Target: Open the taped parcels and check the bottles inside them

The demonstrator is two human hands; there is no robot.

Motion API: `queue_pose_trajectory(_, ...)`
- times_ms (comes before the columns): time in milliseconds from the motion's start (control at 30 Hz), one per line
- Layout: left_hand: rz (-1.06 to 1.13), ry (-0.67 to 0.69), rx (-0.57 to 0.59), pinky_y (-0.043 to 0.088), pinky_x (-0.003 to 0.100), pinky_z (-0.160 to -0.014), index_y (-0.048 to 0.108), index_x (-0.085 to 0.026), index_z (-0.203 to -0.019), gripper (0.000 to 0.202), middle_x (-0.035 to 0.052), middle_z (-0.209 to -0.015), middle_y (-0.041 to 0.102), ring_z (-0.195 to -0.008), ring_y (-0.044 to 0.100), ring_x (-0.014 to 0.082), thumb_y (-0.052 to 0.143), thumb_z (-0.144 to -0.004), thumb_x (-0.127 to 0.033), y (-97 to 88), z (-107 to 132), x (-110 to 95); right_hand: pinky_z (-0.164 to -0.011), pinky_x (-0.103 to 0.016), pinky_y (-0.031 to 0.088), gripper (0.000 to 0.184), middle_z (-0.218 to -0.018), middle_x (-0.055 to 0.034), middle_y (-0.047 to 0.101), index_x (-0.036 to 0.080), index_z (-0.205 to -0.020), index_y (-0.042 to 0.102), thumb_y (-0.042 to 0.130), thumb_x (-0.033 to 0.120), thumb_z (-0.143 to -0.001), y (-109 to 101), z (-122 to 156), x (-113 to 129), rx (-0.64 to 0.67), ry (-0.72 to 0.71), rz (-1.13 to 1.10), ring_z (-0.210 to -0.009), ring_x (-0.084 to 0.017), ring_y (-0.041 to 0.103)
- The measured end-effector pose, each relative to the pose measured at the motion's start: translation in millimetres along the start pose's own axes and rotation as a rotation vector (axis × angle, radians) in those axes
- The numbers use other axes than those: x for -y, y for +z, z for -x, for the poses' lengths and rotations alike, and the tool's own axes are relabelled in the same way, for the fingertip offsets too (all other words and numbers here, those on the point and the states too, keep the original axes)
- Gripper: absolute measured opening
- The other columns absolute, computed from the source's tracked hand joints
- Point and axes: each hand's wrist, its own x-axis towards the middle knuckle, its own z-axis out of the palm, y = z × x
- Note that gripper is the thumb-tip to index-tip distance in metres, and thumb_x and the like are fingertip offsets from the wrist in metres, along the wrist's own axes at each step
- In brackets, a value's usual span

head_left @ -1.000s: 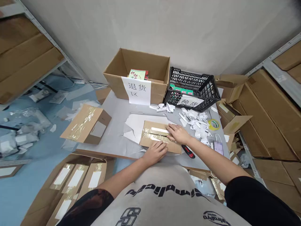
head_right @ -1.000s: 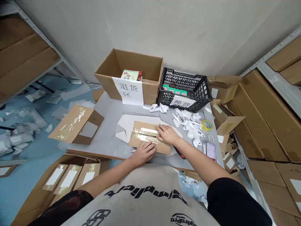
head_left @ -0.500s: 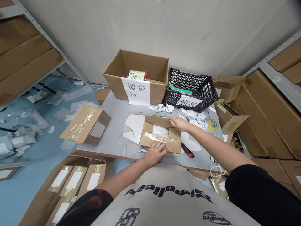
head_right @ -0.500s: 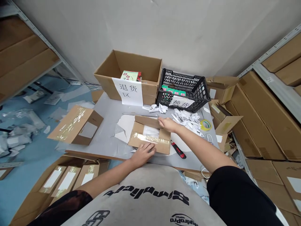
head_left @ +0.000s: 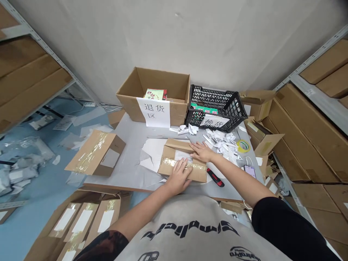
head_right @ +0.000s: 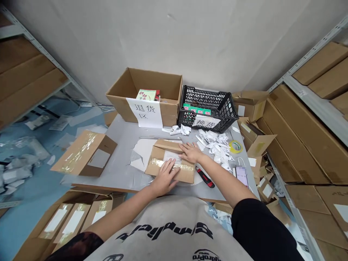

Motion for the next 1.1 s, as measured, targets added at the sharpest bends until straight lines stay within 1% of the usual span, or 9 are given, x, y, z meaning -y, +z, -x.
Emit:
queue_pose_trajectory(100, -0.033, -0.092, 0.023, 0.025, 0.058, -0.112, 0.036, -0.015, -0.144, 0.089, 0.0196, -0.14, 0.044, -0.141, 0.027, 0.0412, 0.076, -0.072, -0.049, -11.1, -13.1, 0.5, -0.113, -0.047, 0.03, 0.08, -0.153, -0.0136, 0.039, 0.02, -0.154, 0.026, 0.044, 0.065, -0.09, 7.0, 4.4, -7.6, 0.086, -0.017, -0.129, -0.139, -0.031, 0.039)
queue_pose_trajectory(167, -0.097, -0.105, 0.04, 0.028, 0.058, -0.11, 0.038, -0.014, -0.142, 0.09, 0.0171, -0.124, 0.055, -0.134, 0.036, 0.0415, 0.079, -0.07, -0.048, -22.1, -19.3, -2.8, -0.111, -0.041, 0.035, 0.076, -0.152, -0.0126, 0.042, 0.02, -0.153, 0.03, 0.043, 0.061, -0.091, 9.6, 1.0, -13.9, 0.094, -0.018, -0.201, -0.137, -0.028, 0.042)
queue_pose_trajectory(333, -0.223, 0.072, 0.171, 0.045, 0.044, -0.084, 0.057, -0.018, -0.119, 0.028, 0.011, -0.097, 0.062, -0.097, 0.059, 0.0282, 0.052, -0.091, -0.015, -45.4, -4.0, -20.6, -0.115, -0.039, 0.031, 0.078, -0.152, -0.0126, 0.041, 0.017, -0.151, 0.033, 0.044, 0.064, -0.09, 11.7, -9.2, -23.3, 0.074, -0.044, -0.229, -0.14, -0.027, 0.038)
queue_pose_trajectory(433, -0.14, 0.209, 0.329, 0.045, 0.036, -0.074, 0.061, -0.018, -0.099, 0.01, 0.0084, -0.094, 0.061, -0.085, 0.057, 0.0223, 0.054, -0.091, -0.017, -46.7, 15.4, -22.3, -0.117, -0.044, 0.026, 0.082, -0.153, -0.0143, 0.04, 0.016, -0.151, 0.034, 0.042, 0.068, -0.089, 11.1, -9.0, -20.0, 0.053, -0.02, -0.157, -0.144, -0.031, 0.031)
queue_pose_trajectory(600, 0.069, 0.17, 0.251, 0.041, 0.042, -0.097, 0.062, -0.022, -0.11, 0.04, 0.0124, -0.126, 0.053, -0.116, 0.048, 0.0278, 0.059, -0.087, -0.055, -32.1, 28.4, -8.8, -0.116, -0.055, 0.019, 0.08, -0.156, -0.014, 0.035, 0.018, -0.153, 0.03, 0.035, 0.068, -0.091, 4.0, -4.1, -9.9, 0.061, 0.015, 0.003, -0.146, -0.036, 0.023)
queue_pose_trajectory(733, -0.004, 0.079, 0.138, 0.028, 0.053, -0.111, 0.048, -0.033, -0.137, 0.054, 0.0118, -0.153, 0.032, -0.14, 0.031, 0.0343, 0.065, -0.087, -0.045, -10.6, 28.4, 0.2, -0.117, -0.057, 0.012, 0.084, -0.156, -0.0172, 0.032, 0.013, -0.153, 0.027, 0.043, 0.065, -0.089, -5.0, 5.1, 4.4, -0.017, -0.001, 0.144, -0.146, -0.037, 0.02)
queue_pose_trajectory(867, -0.097, 0.005, 0.171, 0.023, 0.058, -0.113, 0.038, -0.028, -0.144, 0.091, 0.0173, -0.152, 0.035, -0.142, 0.028, 0.0397, 0.084, -0.068, -0.041, 9.2, 25.2, 4.3, -0.118, -0.056, 0.004, 0.083, -0.158, -0.0194, 0.027, 0.011, -0.152, 0.029, 0.052, 0.057, -0.087, -9.9, 22.1, 27.5, -0.169, 0.01, 0.226, -0.147, -0.039, 0.014)
queue_pose_trajectory(967, -0.132, -0.002, 0.191, 0.021, 0.06, -0.113, 0.046, -0.023, -0.137, 0.084, 0.0194, -0.148, 0.04, -0.141, 0.03, 0.041, 0.086, -0.065, -0.041, 15.4, 17.7, 7.3, -0.117, -0.057, 0.004, 0.088, -0.159, -0.0204, 0.023, 0.012, -0.152, 0.029, 0.058, 0.058, -0.083, -5.6, 30.5, 38.5, -0.157, 0.042, 0.205, -0.146, -0.041, 0.012)
queue_pose_trajectory(1100, -0.166, 0.071, 0.204, 0.026, 0.056, -0.111, 0.053, -0.022, -0.128, 0.066, 0.0162, -0.137, 0.052, -0.135, 0.04, 0.0372, 0.082, -0.071, -0.037, 17.7, 5.8, 14.5, -0.114, -0.052, 0.02, 0.109, -0.156, -0.0226, 0.028, 0.01, -0.154, 0.018, 0.061, 0.069, -0.074, 3.1, 24.3, 37.4, -0.005, 0.078, 0.092, -0.143, -0.039, 0.025)
